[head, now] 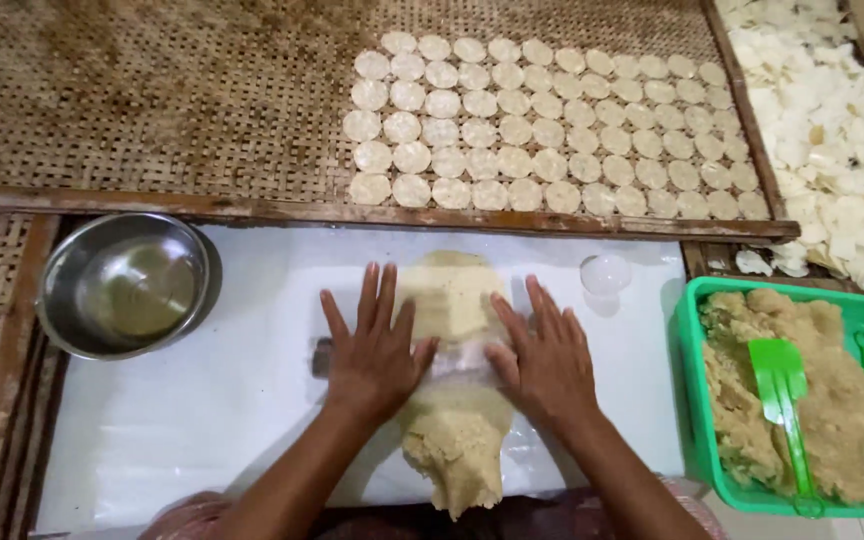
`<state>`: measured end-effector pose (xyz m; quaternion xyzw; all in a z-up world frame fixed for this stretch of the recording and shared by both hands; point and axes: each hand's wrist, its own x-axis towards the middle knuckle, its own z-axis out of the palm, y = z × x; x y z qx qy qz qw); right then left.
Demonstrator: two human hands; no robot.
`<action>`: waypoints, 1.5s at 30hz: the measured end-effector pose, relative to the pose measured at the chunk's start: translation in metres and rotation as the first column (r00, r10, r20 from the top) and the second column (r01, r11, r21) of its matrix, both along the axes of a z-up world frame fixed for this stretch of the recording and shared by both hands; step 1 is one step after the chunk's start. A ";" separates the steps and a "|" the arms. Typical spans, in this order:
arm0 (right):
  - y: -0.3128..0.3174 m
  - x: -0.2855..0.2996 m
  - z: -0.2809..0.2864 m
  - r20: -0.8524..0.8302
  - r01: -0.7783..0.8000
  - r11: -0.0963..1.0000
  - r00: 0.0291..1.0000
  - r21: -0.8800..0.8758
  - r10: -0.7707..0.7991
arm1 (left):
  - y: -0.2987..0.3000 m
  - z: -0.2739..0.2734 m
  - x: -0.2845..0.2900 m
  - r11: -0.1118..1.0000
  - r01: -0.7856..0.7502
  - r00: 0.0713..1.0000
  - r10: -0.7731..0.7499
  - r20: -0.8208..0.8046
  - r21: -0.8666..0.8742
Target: Rolling out dough using a rolling pin and placing small circular pieces onto a woven drying tray.
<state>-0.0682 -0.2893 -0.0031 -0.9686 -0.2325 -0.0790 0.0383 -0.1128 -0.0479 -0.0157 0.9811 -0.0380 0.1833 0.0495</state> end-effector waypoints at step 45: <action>0.021 0.103 0.007 0.135 -0.079 0.996 0.988 0.028 0.075 | 0.042 0.026 0.088 0.998 0.029 0.982 -0.018 -0.191 0.055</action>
